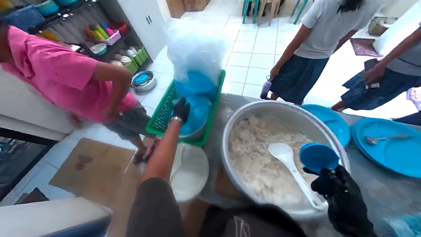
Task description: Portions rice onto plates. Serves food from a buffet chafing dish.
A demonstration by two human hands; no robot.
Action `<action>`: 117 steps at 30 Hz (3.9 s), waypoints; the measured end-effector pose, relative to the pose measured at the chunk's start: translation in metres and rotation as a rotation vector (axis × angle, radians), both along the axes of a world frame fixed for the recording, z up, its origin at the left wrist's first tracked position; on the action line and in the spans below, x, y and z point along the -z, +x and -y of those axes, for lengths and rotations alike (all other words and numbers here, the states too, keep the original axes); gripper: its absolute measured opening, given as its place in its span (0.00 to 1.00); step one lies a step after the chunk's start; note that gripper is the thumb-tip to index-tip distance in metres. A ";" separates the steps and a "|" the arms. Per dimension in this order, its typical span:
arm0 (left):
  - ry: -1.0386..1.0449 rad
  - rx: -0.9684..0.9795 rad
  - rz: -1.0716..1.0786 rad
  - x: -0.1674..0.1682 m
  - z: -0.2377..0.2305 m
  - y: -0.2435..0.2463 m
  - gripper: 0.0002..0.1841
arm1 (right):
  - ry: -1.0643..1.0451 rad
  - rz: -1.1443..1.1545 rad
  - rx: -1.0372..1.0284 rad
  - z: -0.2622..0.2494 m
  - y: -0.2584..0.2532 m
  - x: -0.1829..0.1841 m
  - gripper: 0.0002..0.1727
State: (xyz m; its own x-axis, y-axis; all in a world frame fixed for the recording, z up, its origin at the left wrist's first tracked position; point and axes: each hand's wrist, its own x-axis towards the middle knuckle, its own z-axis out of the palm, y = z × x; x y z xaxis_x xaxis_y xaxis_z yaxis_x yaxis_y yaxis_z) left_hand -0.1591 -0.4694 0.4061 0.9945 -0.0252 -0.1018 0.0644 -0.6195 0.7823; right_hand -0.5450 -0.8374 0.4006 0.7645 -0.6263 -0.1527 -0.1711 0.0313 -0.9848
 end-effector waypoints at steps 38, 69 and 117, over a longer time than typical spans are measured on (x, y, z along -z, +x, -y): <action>-0.763 0.266 0.264 -0.079 -0.020 -0.084 0.23 | -0.503 0.072 -0.209 -0.125 0.229 -0.043 0.34; -0.663 -0.544 0.075 -0.007 -0.071 -0.277 0.13 | -0.770 -0.778 -0.667 -0.016 0.128 0.080 0.25; -0.707 -0.643 0.201 0.016 -0.063 -0.294 0.25 | -0.746 -0.712 -1.003 -0.103 0.082 0.061 0.35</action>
